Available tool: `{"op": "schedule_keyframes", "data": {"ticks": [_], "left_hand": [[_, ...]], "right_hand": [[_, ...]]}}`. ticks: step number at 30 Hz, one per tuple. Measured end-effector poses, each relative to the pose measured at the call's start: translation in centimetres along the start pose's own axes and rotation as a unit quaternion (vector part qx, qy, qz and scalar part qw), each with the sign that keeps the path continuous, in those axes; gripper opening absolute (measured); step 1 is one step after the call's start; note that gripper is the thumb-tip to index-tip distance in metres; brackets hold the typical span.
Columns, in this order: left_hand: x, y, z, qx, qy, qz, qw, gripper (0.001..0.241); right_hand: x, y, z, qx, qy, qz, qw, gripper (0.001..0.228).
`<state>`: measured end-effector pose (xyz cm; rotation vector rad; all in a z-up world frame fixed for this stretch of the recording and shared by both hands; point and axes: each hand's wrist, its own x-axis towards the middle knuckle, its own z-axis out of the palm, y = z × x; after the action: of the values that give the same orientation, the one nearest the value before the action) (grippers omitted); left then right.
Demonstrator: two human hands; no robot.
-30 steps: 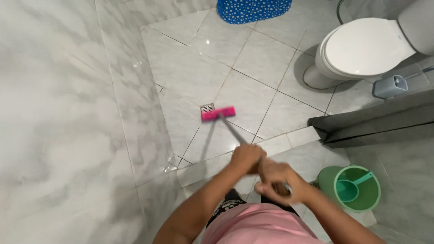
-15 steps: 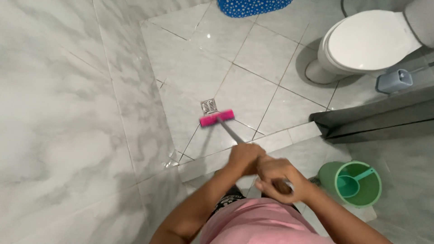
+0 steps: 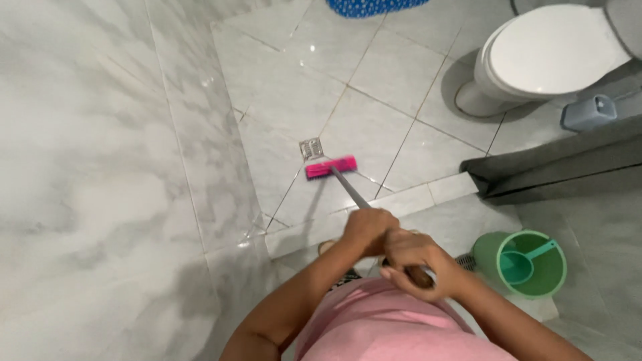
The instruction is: The person scoops water from a green bucket using a green scoop and pours it onto the bathroom floor. They then use a pink squeegee to push the water across the tiled floor, moving around the toilet and sink.
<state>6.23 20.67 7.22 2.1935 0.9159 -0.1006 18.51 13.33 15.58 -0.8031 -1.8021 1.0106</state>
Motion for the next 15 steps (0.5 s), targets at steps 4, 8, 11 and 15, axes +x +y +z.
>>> {"op": "schedule_keyframes", "data": {"ticks": [4, 8, 11, 15], "left_hand": [[0.2, 0.8, 2.8, -0.001, 0.059, 0.036, 0.998, 0.023], [4.0, -0.2, 2.7, 0.014, 0.066, 0.011, 0.998, 0.031], [3.8, 2.2, 0.7, 0.04, 0.052, 0.006, 0.998, 0.033], [5.4, 4.6, 4.3, 0.128, -0.06, 0.04, 0.989, 0.008]], "right_hand": [[-3.8, 2.8, -0.1, 0.005, 0.036, -0.01, 0.999, 0.042], [-3.1, 4.7, -1.7, 0.004, 0.074, -0.008, 0.997, 0.041], [-3.5, 3.6, -2.3, -0.007, 0.077, 0.009, 0.997, 0.038], [-5.3, -1.7, -4.6, -0.02, 0.041, 0.067, 0.997, 0.038]]}}
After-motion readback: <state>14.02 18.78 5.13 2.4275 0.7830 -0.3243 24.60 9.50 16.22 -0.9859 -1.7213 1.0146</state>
